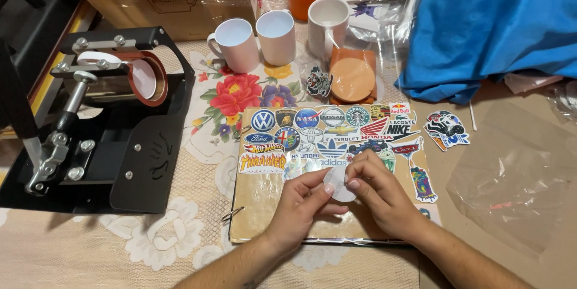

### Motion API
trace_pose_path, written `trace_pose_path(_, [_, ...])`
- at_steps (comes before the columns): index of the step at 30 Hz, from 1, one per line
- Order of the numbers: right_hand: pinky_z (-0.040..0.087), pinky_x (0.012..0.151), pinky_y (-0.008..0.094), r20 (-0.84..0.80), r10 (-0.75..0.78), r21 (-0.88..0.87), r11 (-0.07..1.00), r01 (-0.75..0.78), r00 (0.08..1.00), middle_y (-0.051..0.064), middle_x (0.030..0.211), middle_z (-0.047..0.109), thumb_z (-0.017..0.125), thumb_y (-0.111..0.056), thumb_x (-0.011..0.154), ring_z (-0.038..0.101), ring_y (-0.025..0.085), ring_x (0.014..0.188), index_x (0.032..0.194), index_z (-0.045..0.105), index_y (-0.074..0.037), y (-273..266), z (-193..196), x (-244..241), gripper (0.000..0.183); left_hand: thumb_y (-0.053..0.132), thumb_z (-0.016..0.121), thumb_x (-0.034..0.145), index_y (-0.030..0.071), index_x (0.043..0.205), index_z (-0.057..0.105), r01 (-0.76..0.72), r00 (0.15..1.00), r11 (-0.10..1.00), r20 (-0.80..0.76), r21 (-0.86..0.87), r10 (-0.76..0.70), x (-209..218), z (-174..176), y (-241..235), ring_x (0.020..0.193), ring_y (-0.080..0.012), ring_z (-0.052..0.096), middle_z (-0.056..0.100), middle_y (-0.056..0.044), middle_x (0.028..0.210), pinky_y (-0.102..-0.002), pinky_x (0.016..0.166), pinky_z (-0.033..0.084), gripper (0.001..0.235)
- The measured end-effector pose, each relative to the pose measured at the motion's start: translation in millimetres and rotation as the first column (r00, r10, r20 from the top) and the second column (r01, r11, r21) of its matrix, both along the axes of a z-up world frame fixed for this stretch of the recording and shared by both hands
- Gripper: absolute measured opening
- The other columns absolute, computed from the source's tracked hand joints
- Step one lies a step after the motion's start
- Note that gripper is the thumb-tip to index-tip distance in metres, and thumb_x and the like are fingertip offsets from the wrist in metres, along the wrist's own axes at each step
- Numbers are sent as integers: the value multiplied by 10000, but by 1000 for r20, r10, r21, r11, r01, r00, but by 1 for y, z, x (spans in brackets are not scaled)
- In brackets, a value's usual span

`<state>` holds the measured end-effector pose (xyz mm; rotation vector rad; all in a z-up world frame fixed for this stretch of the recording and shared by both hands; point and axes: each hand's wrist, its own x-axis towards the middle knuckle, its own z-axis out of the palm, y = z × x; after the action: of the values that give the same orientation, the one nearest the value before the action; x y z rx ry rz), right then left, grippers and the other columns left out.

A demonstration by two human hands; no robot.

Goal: Peeling decorative stickers and applying them to a surface to create a collage.

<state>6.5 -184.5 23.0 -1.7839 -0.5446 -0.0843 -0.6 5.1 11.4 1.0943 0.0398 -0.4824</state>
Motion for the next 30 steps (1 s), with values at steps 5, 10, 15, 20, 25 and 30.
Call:
trace_pose_path(5, [361, 831, 276, -161, 50, 172, 985, -22, 986, 4, 936, 494, 508, -302, 1029, 468, 145, 883, 923, 578, -118, -3, -10, 0, 224, 145, 668, 903, -64, 1303, 638, -15, 999, 997, 35, -74, 18, -1, -5, -1, 856, -265, 736, 744, -191, 1068, -349, 739, 665, 453])
trace_pose_path(10, [414, 852, 315, -455, 119, 612, 762, 212, 883, 65, 986, 569, 577, -193, 1000, 539, 186, 912, 1031, 576, -59, -14, -17, 6, 137, 204, 677, 881, 13, 1325, 665, -42, 997, 999, -64, 12, 43, 2, 0, 1, 740, -285, 763, 775, -184, 1058, -275, 577, 600, 483])
trace_pose_path(15, [437, 547, 261, -615, 7, 561, 706, 432, 788, 161, 974, 618, 451, -247, 1047, 559, 188, 708, 995, 563, -20, -22, -2, 12, 259, 128, 658, 939, 32, 1162, 570, -33, 993, 999, 115, 14, 31, 1, -9, -2, 817, -318, 779, 773, -242, 942, -372, 733, 644, 259])
trace_pose_path(20, [449, 508, 233, -652, -7, 479, 772, 418, 759, 90, 734, 594, 665, -166, 922, 561, 155, 620, 898, 618, -50, -37, -19, 14, 128, -5, 672, 907, -32, 948, 694, -299, 590, 948, 802, 112, 91, -4, 14, 10, 1064, -388, 732, 722, -242, 1094, -484, 914, 649, 53])
trace_pose_path(25, [540, 544, 230, -741, -7, 406, 792, 456, 672, 152, 792, 675, 694, -66, 910, 649, 193, 641, 1008, 671, -8, -36, -19, 16, 116, 162, 778, 914, 82, 1025, 741, -724, -269, 690, 915, 14, -301, -1, 18, 26, 902, -276, 634, 611, -68, 930, -446, 848, 601, 142])
trace_pose_path(30, [239, 436, 225, -739, 238, 532, 780, 329, 630, 18, 685, 380, 471, -37, 1000, 300, 97, 525, 1027, 544, -21, -22, 0, 8, 80, 100, 748, 922, 104, 1034, 730, -760, -441, 642, 807, -104, -392, 2, 20, 29, 838, -189, 566, 575, -8, 881, -387, 830, 605, 114])
